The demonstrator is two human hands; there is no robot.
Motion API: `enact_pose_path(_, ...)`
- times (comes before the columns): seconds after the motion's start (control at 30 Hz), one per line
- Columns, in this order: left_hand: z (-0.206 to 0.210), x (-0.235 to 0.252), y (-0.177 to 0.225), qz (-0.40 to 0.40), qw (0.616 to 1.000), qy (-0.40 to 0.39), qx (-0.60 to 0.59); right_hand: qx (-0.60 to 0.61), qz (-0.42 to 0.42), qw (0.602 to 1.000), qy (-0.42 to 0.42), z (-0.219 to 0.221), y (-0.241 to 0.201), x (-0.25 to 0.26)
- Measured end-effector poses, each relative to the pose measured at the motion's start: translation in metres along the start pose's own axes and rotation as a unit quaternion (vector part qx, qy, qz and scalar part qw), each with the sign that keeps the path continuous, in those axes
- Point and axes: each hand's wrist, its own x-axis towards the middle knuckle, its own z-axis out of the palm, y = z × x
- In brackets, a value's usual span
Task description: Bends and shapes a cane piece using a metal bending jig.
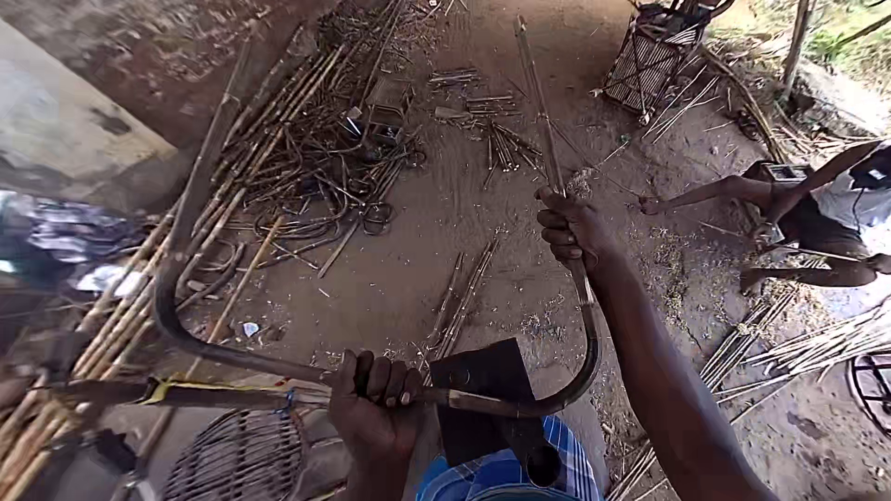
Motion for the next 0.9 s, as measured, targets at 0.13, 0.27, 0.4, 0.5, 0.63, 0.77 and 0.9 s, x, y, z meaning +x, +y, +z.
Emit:
enact_pose_path(0.13,-0.002,-0.002,0.001,0.013,1.0,-0.007,0.011,0.021,-0.049,0.996,0.07,-0.021,0.008,-0.033)
enact_pose_path(0.27,0.002,-0.003,0.0,0.009,1.0,0.013,0.023,0.072,-0.099,0.98,0.159,-0.054,0.023,-0.069)
enact_pose_path(0.4,0.0,-0.003,0.001,0.004,0.999,0.037,0.027,0.047,0.003,0.998,0.041,-0.032,0.03,-0.009)
enact_pose_path(0.5,-0.012,-0.002,-0.001,0.009,1.0,0.026,0.011,0.038,-0.003,0.999,-0.004,-0.02,0.024,0.005)
enact_pose_path(0.63,-0.013,-0.002,-0.003,0.0,0.999,0.035,0.034,0.04,-0.074,0.988,0.129,-0.048,0.033,-0.049)
enact_pose_path(0.77,-0.011,0.003,-0.002,-0.007,0.999,0.036,0.032,0.042,-0.042,0.993,0.107,-0.042,0.039,-0.021)
enact_pose_path(0.9,-0.02,0.009,-0.002,-0.001,0.999,0.037,-0.003,-0.006,-0.042,0.998,0.044,-0.015,0.018,-0.011)
